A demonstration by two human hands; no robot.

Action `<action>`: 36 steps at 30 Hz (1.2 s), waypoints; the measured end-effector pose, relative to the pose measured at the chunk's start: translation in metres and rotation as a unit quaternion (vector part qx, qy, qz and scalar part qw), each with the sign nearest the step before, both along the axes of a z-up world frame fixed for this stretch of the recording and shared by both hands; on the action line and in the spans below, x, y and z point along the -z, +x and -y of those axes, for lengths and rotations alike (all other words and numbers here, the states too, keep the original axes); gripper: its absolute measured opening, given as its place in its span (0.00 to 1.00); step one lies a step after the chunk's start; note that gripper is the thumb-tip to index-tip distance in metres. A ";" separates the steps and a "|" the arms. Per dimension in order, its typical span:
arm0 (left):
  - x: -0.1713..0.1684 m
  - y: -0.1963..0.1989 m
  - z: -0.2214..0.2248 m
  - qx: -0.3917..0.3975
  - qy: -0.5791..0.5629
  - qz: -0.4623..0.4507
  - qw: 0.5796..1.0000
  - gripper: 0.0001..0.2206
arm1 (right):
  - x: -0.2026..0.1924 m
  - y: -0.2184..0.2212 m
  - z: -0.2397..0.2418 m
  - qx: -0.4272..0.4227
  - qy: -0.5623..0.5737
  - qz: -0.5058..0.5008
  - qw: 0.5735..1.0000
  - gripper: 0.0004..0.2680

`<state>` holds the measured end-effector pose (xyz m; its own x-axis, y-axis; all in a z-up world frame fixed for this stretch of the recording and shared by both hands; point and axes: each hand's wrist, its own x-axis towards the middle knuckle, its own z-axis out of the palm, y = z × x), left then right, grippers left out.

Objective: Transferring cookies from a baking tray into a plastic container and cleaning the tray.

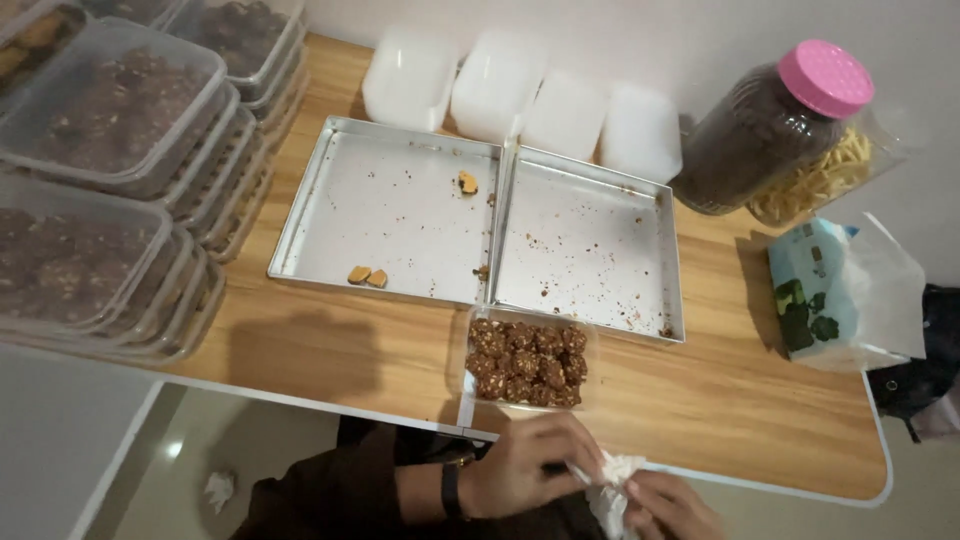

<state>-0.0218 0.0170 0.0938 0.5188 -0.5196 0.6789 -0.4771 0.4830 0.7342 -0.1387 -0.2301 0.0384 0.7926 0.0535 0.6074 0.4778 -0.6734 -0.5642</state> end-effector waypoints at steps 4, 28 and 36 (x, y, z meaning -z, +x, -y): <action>-0.006 -0.008 0.008 0.003 -0.027 -0.103 0.994 0.06 | 0.023 -0.012 0.002 0.020 -0.010 -0.006 1.000 0.10; 0.047 -0.029 0.019 0.071 0.078 -0.074 0.992 0.10 | -0.067 -0.006 -0.047 0.043 -0.006 -0.083 0.996 0.10; -0.008 0.011 0.001 0.055 0.108 0.031 0.992 0.10 | -0.013 0.005 -0.002 0.104 -0.031 -0.011 0.994 0.10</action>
